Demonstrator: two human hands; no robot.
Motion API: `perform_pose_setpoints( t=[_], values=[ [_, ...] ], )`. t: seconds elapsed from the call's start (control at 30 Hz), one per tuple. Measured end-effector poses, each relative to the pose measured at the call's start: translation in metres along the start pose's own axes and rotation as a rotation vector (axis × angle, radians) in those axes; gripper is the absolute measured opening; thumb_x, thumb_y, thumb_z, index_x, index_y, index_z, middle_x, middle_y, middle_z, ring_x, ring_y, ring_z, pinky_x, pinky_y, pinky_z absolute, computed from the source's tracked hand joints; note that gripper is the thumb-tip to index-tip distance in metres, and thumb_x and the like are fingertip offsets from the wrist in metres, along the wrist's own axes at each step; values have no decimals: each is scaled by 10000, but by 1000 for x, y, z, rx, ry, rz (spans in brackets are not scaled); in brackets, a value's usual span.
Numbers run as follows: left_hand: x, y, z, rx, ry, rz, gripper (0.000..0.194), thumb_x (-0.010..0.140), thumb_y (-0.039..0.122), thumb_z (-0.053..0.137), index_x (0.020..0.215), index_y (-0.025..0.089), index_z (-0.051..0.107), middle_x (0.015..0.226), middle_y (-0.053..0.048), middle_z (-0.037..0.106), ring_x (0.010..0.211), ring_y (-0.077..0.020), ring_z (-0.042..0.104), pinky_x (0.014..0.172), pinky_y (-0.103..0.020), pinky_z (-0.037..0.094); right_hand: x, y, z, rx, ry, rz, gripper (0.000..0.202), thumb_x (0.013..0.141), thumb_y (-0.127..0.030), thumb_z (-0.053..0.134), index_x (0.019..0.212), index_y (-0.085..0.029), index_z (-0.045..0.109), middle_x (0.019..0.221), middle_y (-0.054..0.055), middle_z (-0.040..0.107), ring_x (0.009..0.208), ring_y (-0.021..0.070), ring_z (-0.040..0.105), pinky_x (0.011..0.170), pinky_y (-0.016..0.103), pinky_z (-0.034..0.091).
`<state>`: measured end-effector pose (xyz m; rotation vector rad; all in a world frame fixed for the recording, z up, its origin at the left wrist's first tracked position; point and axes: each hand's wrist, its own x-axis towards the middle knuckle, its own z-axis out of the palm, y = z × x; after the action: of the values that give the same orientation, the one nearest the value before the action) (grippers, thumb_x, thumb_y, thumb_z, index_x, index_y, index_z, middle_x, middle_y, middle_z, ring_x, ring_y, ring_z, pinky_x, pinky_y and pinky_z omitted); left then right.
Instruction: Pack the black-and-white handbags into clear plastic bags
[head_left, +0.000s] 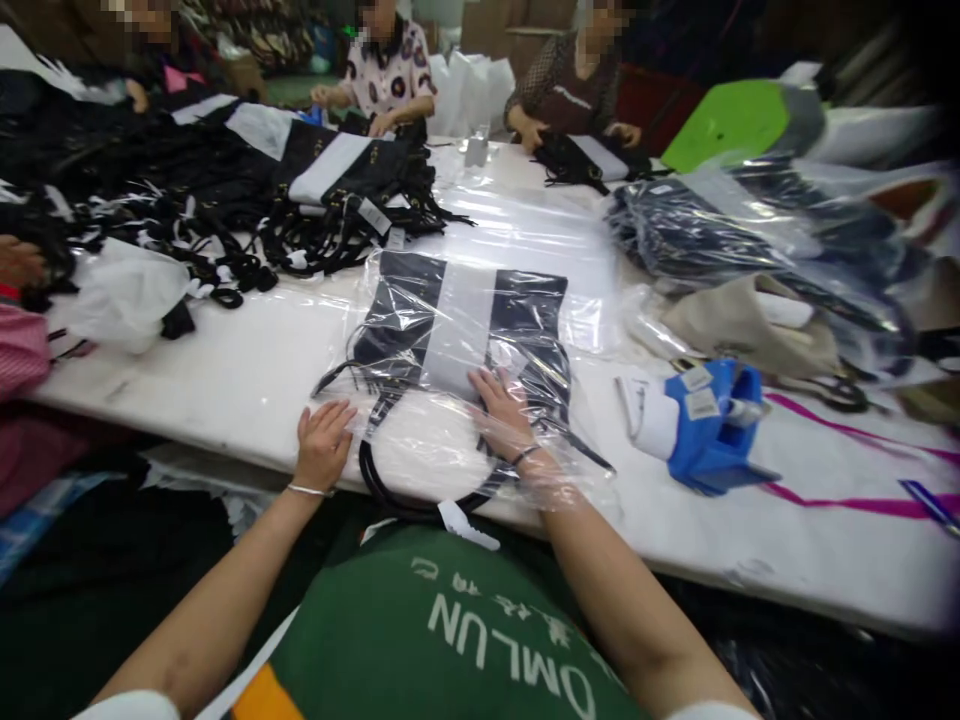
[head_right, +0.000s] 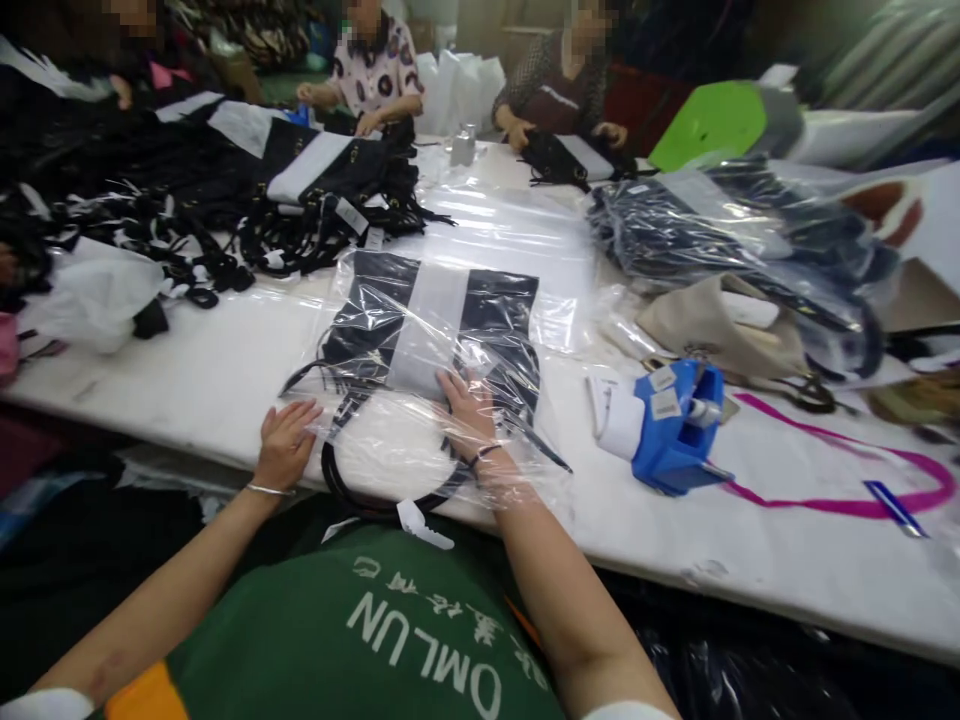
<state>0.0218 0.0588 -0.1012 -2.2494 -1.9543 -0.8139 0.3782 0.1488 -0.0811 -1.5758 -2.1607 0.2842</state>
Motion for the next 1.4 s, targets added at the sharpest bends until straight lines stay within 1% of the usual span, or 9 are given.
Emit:
perform_pose_setpoints(
  t=[0.23,0.33,0.43,0.6,0.8,0.93,1.17,1.33,1.4],
  values=[
    [-30,-52,-43,132,-129,-37,618,812,79,373,1393,146,572,1463,-140,546,1391,-252,479,1181,-455,313,29,3,-6,-86,-90,24,524,967,-221,535,1482,-146,475,1573,102,418,1483,341,278,1194,555,207],
    [-52,-72,-52,162,-135,12,647,852,103,362,1487,171,468,1538,-141,453,1425,-275,430,1216,-517,234,-10,19,-23,-109,-66,44,536,1014,-320,485,1521,-166,409,1615,66,347,1515,268,222,1220,458,204],
    [-58,-78,-55,204,-220,13,691,844,98,367,1526,209,405,1563,-137,415,1439,-330,398,1202,-644,162,-87,29,-35,-156,-65,64,511,1008,-299,484,1488,-126,464,1588,103,391,1504,257,273,1231,427,217],
    [-19,-9,-65,-8,-378,176,709,825,158,468,1523,263,399,1584,-98,393,1489,-383,281,1143,-669,319,-183,19,-42,-145,-71,136,514,1002,-349,487,1487,-177,481,1578,118,401,1497,313,293,1217,522,226],
    [-8,108,-35,-309,-640,695,531,931,230,527,1461,235,484,1417,-112,585,1282,-264,564,1076,-447,492,-184,-1,-37,125,-94,-100,512,922,-383,646,1399,-212,570,1483,113,533,1415,290,433,1185,494,302],
    [8,121,-23,-349,-527,508,382,950,188,466,1289,201,639,1173,-118,705,1086,-242,652,994,-430,533,-174,-7,-29,261,-46,-47,229,950,-302,613,1129,-206,719,1092,103,732,1035,235,658,978,400,478],
    [88,149,-87,-488,-253,264,327,926,298,572,1214,188,682,1159,-58,723,1062,-206,661,1011,-360,496,-149,-14,-66,431,-312,-232,211,976,-323,572,894,-194,717,876,66,684,863,188,614,809,310,505],
    [104,172,-95,-499,-217,328,335,949,278,532,1246,201,666,1116,-54,710,1058,-208,645,1004,-379,493,-111,-50,-55,395,-198,-231,305,978,-380,567,1191,-198,686,1201,120,693,1193,243,593,1050,413,460],
    [95,175,-86,-485,-193,343,348,971,271,495,1274,205,651,1125,-66,696,1072,-217,631,1009,-394,490,-102,-68,-36,339,-299,-343,359,970,-387,575,1277,-225,663,1364,114,629,1358,274,489,1136,473,385]
  ],
)
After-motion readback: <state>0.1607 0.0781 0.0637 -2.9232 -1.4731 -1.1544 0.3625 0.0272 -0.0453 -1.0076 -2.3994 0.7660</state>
